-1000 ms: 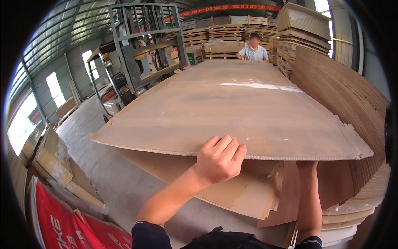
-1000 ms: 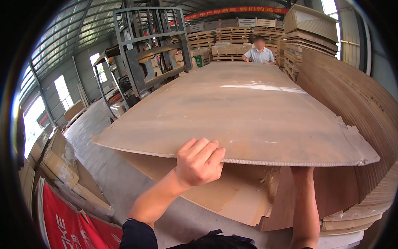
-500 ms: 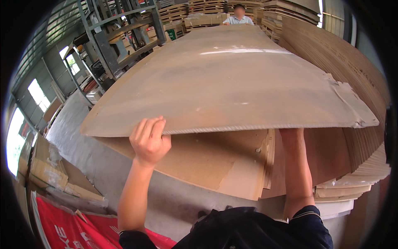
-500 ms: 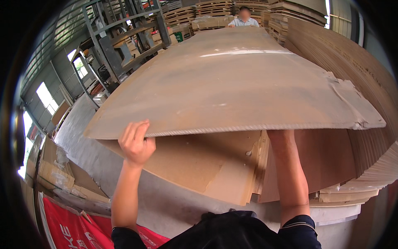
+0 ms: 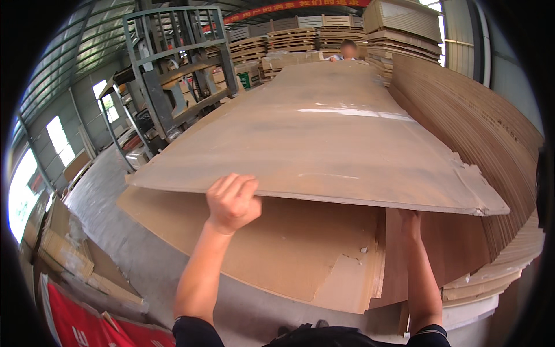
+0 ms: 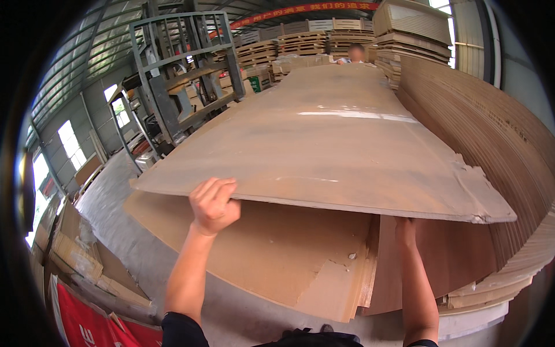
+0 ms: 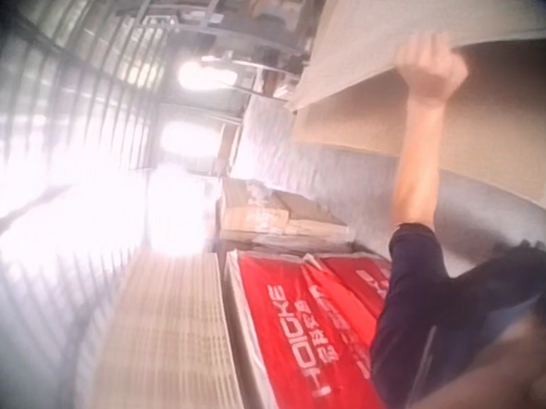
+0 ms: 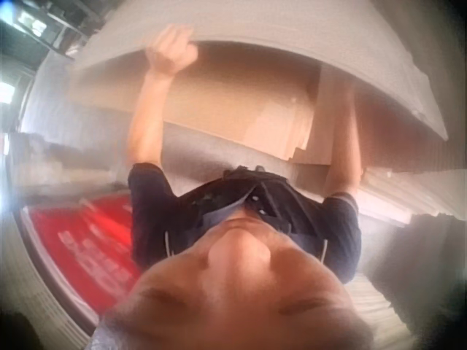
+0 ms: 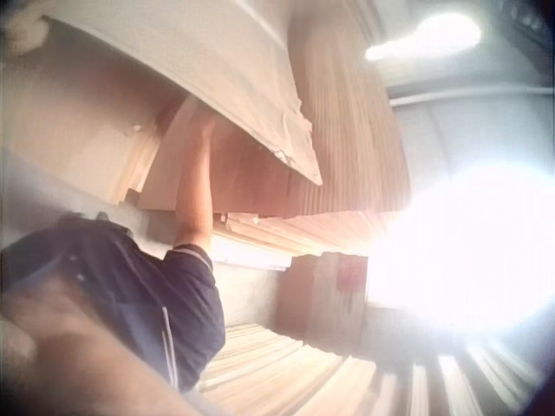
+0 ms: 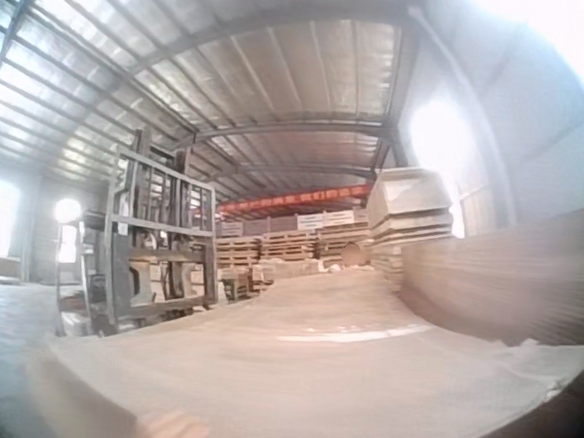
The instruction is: The person lifts large plywood boards from one stack and places them onto another stack with the assistance of another person.
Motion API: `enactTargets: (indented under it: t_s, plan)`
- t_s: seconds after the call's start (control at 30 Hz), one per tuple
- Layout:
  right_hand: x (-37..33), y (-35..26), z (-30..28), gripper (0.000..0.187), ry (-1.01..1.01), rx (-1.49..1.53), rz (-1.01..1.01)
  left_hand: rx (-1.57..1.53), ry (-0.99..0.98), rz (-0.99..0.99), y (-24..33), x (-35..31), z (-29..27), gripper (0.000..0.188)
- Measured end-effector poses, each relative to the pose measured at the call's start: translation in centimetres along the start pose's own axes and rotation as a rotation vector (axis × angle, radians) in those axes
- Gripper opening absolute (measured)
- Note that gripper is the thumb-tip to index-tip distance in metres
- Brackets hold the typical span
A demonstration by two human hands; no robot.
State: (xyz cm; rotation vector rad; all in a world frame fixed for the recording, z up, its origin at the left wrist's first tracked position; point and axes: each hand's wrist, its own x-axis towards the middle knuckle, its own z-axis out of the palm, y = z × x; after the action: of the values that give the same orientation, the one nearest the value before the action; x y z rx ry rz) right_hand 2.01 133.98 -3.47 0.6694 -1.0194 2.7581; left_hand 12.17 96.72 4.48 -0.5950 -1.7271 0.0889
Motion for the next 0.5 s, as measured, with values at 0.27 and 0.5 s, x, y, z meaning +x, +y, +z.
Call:
enactTargets:
  t_s: [0.27,0.5]
  plan:
    - [8.2,-5.5,7.1,0.058,-0.193,-0.081,-0.219,-0.074,0.071,0.047,3.5,4.3,2.4,0.024]
    - [14.8,-9.2,18.7,0.062,-0.387,-0.151,-0.384,-0.079,0.155,-0.028,0.2,7.0,0.0,0.021]
